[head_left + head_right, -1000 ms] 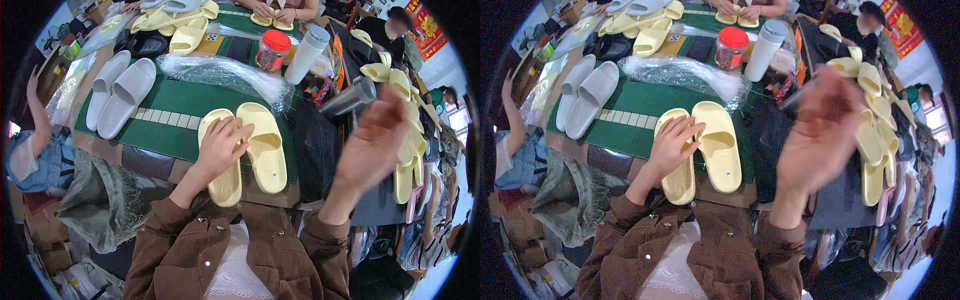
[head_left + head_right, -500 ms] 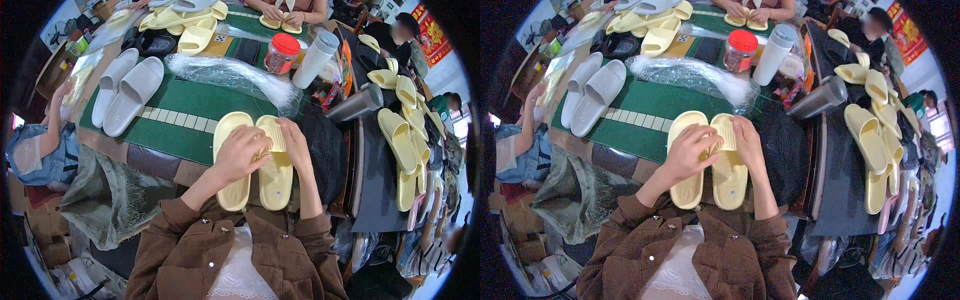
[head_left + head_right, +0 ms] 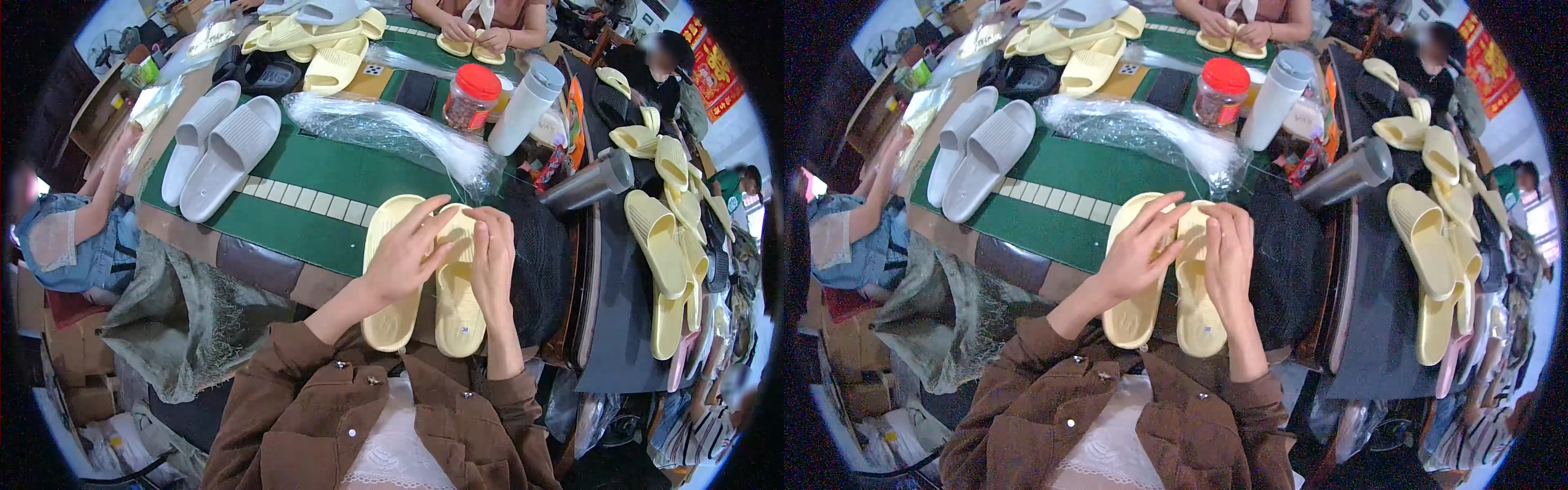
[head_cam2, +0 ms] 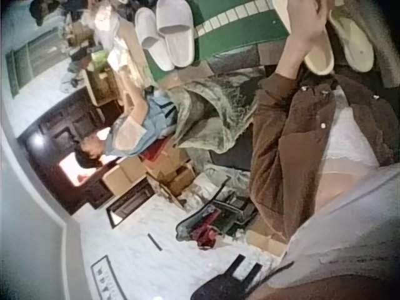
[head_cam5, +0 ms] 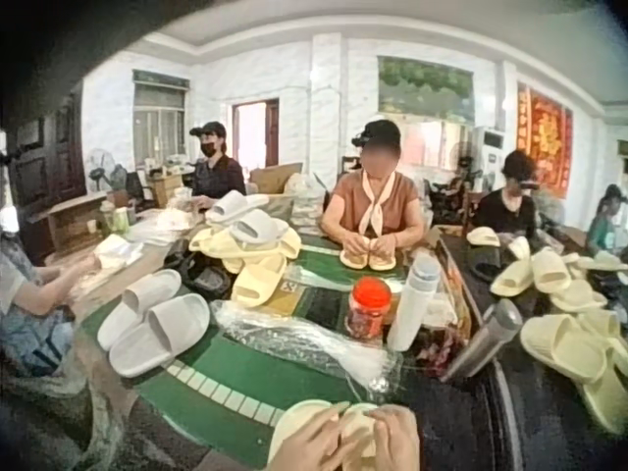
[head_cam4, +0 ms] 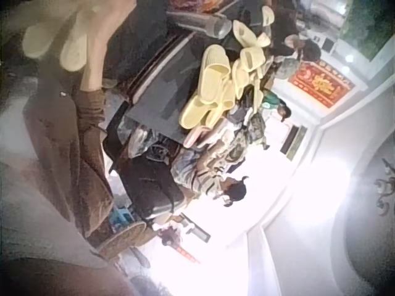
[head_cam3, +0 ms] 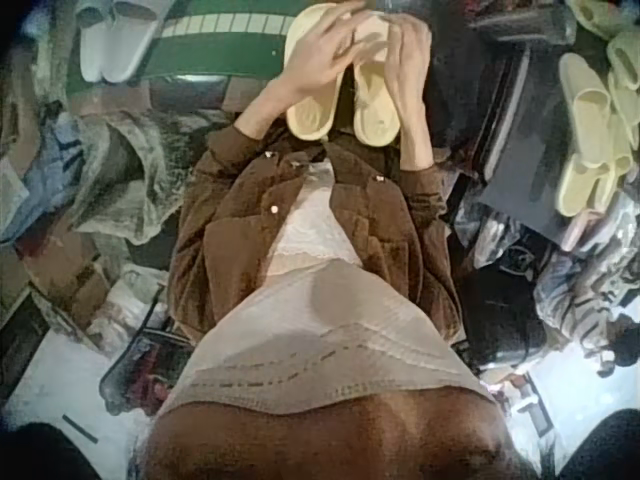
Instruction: The person assembles yellow and white plastic slippers by hand at a workbench. They repeatedly pick up pairs, thread a clear elastic band through the slippers, and place the finished pairs aside. The process is repetitive and involves handling multiple pairs of slippers.
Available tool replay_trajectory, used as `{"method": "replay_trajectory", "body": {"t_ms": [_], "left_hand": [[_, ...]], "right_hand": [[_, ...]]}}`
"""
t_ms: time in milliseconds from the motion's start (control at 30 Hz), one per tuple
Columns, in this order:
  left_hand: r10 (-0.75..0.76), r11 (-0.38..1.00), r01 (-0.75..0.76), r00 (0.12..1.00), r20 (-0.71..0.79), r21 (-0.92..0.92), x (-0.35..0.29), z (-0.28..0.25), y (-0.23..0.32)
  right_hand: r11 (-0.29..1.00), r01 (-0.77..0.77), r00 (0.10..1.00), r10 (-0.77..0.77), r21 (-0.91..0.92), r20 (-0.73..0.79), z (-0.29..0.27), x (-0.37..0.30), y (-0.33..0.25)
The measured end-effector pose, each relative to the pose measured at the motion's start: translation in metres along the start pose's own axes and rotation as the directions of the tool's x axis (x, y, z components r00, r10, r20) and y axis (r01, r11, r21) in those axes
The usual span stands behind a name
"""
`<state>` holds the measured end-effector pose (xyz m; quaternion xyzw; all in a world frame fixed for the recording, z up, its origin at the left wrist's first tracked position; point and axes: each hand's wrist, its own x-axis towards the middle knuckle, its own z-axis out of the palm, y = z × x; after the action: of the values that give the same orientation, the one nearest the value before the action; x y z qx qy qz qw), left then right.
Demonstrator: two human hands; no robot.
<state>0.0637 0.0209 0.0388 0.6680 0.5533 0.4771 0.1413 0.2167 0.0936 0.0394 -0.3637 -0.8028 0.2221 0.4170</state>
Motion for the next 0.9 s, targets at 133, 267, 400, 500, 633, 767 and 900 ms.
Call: {"method": "replay_trajectory", "body": {"t_ms": [133,267,400,500,633,767,900], "left_hand": [[0.016,0.993,-0.021,0.999,-0.045,-0.116,0.006,0.011,0.005],[0.004,0.992,-0.008,1.000,-0.031,-0.122,0.002,0.008,0.007],[0.052,0.992,-0.059,0.997,-0.064,-0.114,-0.006,-0.001,0.002],[0.106,0.989,-0.111,0.993,-0.060,-0.101,-0.011,-0.003,0.005],[0.212,0.977,-0.211,0.976,-0.046,0.033,-0.016,-0.007,0.006],[0.159,0.985,-0.148,0.977,-0.139,0.090,-0.021,-0.009,0.004],[0.127,0.984,-0.102,0.976,-0.177,0.143,-0.023,-0.013,0.007]], "right_hand": [[0.890,-0.186,0.981,0.142,0.416,0.134,-0.012,-0.008,-0.021],[0.737,-0.230,0.962,0.273,0.635,0.032,-0.022,-0.019,-0.016],[0.578,-0.231,0.885,0.459,0.783,-0.078,-0.040,-0.020,-0.015],[0.492,-0.224,0.866,0.496,0.841,-0.059,-0.048,-0.024,-0.003],[0.389,-0.213,0.871,0.491,0.896,-0.006,-0.051,-0.032,0.015],[0.520,-0.245,0.815,0.568,0.818,-0.117,-0.053,-0.026,-0.005],[0.859,-0.167,0.891,0.342,0.484,-0.298,-0.060,-0.032,-0.006]]}}
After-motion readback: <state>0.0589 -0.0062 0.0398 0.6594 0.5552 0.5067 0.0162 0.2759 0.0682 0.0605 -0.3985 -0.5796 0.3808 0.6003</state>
